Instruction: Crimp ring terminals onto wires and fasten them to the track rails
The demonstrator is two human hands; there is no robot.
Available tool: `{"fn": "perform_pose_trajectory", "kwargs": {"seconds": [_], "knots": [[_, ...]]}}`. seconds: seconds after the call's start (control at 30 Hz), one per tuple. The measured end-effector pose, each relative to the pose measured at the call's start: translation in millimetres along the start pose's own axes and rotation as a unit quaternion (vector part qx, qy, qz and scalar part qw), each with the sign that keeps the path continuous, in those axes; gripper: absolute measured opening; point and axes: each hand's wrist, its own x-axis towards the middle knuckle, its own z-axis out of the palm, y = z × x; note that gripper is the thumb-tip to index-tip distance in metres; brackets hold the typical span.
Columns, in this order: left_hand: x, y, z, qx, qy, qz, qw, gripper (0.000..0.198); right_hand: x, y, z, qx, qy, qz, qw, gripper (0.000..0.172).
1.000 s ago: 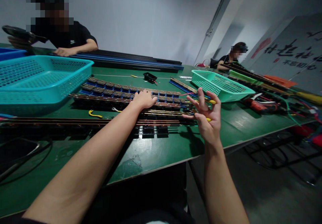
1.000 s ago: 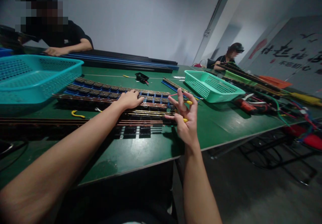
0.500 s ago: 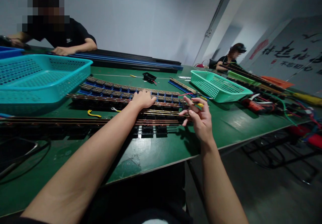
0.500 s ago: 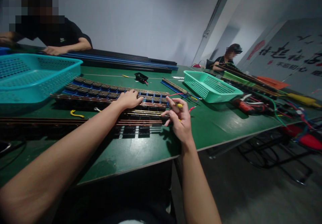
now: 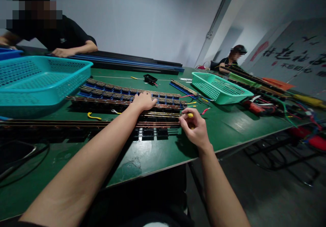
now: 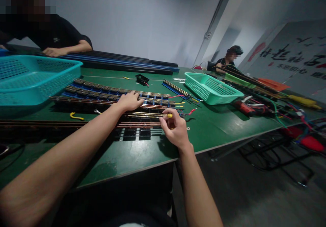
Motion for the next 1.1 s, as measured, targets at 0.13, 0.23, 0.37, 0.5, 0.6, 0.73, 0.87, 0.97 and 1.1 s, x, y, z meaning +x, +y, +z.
{"fn": "perform_pose_trajectory", "kwargs": {"seconds": [0.13, 0.23, 0.37, 0.5, 0.6, 0.73, 0.87, 0.97, 1.1], "knots": [[-0.8, 0.4, -1.7, -0.002, -0.006, 0.001, 1.000, 0.064, 2.3, -0.3, 0.5, 0.037, 0.070, -0.004, 0.997, 0.026], [-1.0, 0.3, -1.8, -0.003, -0.005, 0.005, 1.000, 0.065, 5.0, 1.5, 1.1, 0.071, 0.098, 0.001, 0.993, 0.030], [-0.4, 0.1, -0.9, -0.002, -0.001, 0.005, 1.000, 0.065, 8.3, 5.8, 1.7, 0.119, 0.094, 0.016, 0.988, 0.039], [0.2, -0.4, -0.2, -0.001, 0.003, 0.007, 1.000, 0.065, 10.1, 7.8, 2.2, 0.143, 0.118, 0.022, 0.982, 0.043], [0.2, -0.6, -0.1, 0.000, 0.001, 0.009, 1.000, 0.065, 9.3, 6.3, 1.8, 0.156, 0.121, 0.023, 0.980, 0.044], [-0.6, -0.3, -1.0, 0.000, -0.005, 0.004, 1.000, 0.066, 6.3, 4.5, 0.0, 0.133, 0.089, 0.014, 0.987, 0.044], [-1.7, 0.4, -2.1, -0.001, -0.006, 0.009, 1.000, 0.067, 5.8, 5.5, -2.0, 0.115, 0.075, 0.005, 0.991, 0.040], [-2.0, 0.7, -2.1, 0.002, -0.005, 0.007, 1.000, 0.067, 7.0, 6.6, -3.3, 0.131, 0.097, -0.003, 0.987, 0.034], [-2.0, 0.8, -1.6, 0.002, -0.003, 0.004, 1.000, 0.067, 6.7, 7.6, -5.0, 0.115, 0.123, 0.006, 0.986, 0.020]]}}
